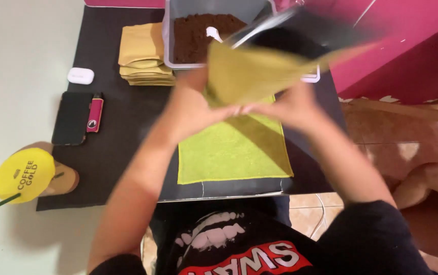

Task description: Filling a coffee bag with ground coffee using a spoon and weighing it on a digital scale to reach a specific weight.

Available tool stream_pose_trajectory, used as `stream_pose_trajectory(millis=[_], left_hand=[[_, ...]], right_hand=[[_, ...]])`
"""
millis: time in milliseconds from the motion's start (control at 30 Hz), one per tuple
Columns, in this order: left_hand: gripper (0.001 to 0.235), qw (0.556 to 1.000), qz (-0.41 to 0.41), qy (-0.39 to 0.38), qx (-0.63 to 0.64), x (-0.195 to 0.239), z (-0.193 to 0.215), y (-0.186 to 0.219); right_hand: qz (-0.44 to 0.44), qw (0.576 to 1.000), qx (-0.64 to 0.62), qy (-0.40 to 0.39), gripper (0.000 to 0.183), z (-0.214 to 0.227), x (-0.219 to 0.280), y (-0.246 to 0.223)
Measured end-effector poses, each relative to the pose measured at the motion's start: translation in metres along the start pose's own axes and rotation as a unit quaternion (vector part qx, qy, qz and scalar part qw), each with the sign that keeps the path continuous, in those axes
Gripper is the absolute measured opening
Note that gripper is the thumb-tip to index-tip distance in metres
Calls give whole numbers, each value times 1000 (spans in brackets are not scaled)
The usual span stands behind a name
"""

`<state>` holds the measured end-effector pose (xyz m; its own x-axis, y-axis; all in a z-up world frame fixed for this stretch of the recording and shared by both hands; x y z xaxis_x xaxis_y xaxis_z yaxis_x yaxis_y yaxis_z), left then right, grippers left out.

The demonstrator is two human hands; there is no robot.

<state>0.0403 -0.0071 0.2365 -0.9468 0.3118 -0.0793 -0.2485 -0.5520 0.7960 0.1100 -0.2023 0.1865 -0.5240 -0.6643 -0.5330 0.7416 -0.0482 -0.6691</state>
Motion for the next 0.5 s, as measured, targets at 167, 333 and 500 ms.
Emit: stream_pose_trajectory(millis=[167,333,500], left_hand=[[84,988,143,-48,18,-16,-93,-188],[79,994,104,-3,19,-17,-100,-200],[74,1000,30,3,-1,-12,-102,-204]], right_hand=[[-219,969,-68,-89,94,-79,69,127],[-201,973,-101,-57,95,-75,72,135],[-143,987,-59,-42,64,-77,79,148]])
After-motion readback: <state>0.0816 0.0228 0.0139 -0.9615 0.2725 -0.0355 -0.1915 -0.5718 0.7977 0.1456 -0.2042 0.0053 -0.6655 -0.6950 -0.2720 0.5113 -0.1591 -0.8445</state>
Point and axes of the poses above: each hand's wrist, its own x-axis away from the middle knuckle, its own z-axis out of the back of the hand, y = z × x, the point moved 4 cm from there along -x, towards the middle knuckle, and after that the axes turned 11 degrees about -y, right-handed, at the moved point
